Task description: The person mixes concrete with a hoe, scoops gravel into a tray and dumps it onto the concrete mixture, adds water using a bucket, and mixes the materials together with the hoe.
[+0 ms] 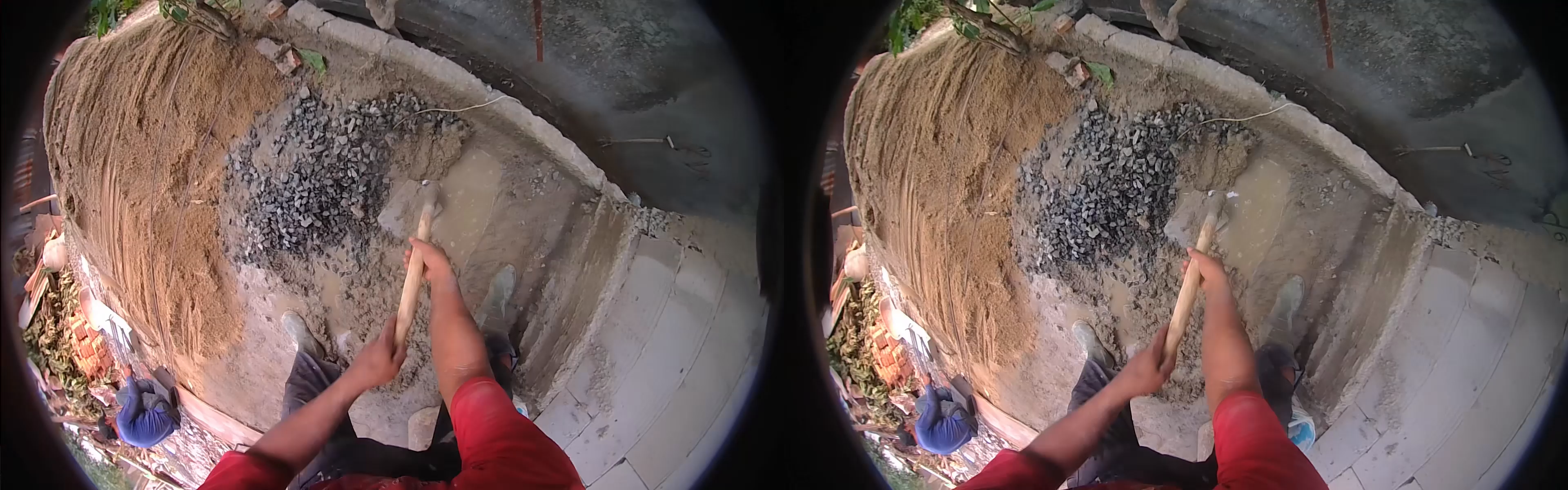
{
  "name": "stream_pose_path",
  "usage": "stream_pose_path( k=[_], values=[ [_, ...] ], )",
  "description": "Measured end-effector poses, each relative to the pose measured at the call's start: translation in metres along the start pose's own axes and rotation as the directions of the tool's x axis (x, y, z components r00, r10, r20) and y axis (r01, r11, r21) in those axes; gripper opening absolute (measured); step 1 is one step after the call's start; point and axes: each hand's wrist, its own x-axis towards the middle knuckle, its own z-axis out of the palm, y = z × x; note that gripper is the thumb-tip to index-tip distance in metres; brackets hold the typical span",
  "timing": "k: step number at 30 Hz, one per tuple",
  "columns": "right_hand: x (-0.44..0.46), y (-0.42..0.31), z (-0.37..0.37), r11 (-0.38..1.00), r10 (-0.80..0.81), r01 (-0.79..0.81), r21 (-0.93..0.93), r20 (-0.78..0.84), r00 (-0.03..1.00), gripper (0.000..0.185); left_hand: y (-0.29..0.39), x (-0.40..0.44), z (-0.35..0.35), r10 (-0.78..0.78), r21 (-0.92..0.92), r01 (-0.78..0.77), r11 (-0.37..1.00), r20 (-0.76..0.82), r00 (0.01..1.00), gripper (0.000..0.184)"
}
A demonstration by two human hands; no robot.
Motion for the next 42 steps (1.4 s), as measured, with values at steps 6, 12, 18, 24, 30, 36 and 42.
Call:
stream_pose_path(
  k=[6,12,18,24,30,36,42],
  values=[
    [0.025,0.090,0.004,0.979,-0.201,0.193,-0.058,-0.189,0.961,0.019,-0.148,-0.004,0.129,-0.410,0.017,0.411,0.911,-0.037,0.911,0.053],
    [-0.054,-0.057,0.027,0.811,-0.584,0.559,-0.175,-0.317,0.748,0.022,-0.110,0.109,0.085,-0.225,-0.108,0.229,0.967,0.051,0.973,0.055],
    [0.041,-0.125,0.046,0.659,-0.752,0.646,-0.385,-0.360,0.552,0.022,-0.127,0.236,0.047,-0.109,-0.232,0.120,0.965,0.061,0.992,0.045],
    [0.172,-0.018,0.015,0.703,-0.639,0.416,-0.577,-0.255,0.726,0.021,-0.185,0.175,0.076,-0.385,-0.267,0.392,0.880,0.080,0.919,0.048],
    [0.081,0.095,-0.011,0.903,-0.359,0.209,-0.375,-0.394,0.846,0.025,-0.212,0.062,0.157,-0.446,-0.264,0.445,0.855,0.060,0.893,0.049],
    [-0.052,0.124,0.009,0.919,-0.303,0.186,-0.348,-0.319,0.898,0.025,-0.179,-0.053,0.206,-0.478,-0.277,0.482,0.831,0.087,0.874,0.044],
    [-0.049,-0.025,0.148,0.617,-0.726,0.587,-0.523,-0.092,0.681,0.029,-0.177,0.126,0.073,-0.235,-0.379,0.125,0.917,-0.258,0.937,0.034]
  ],
)
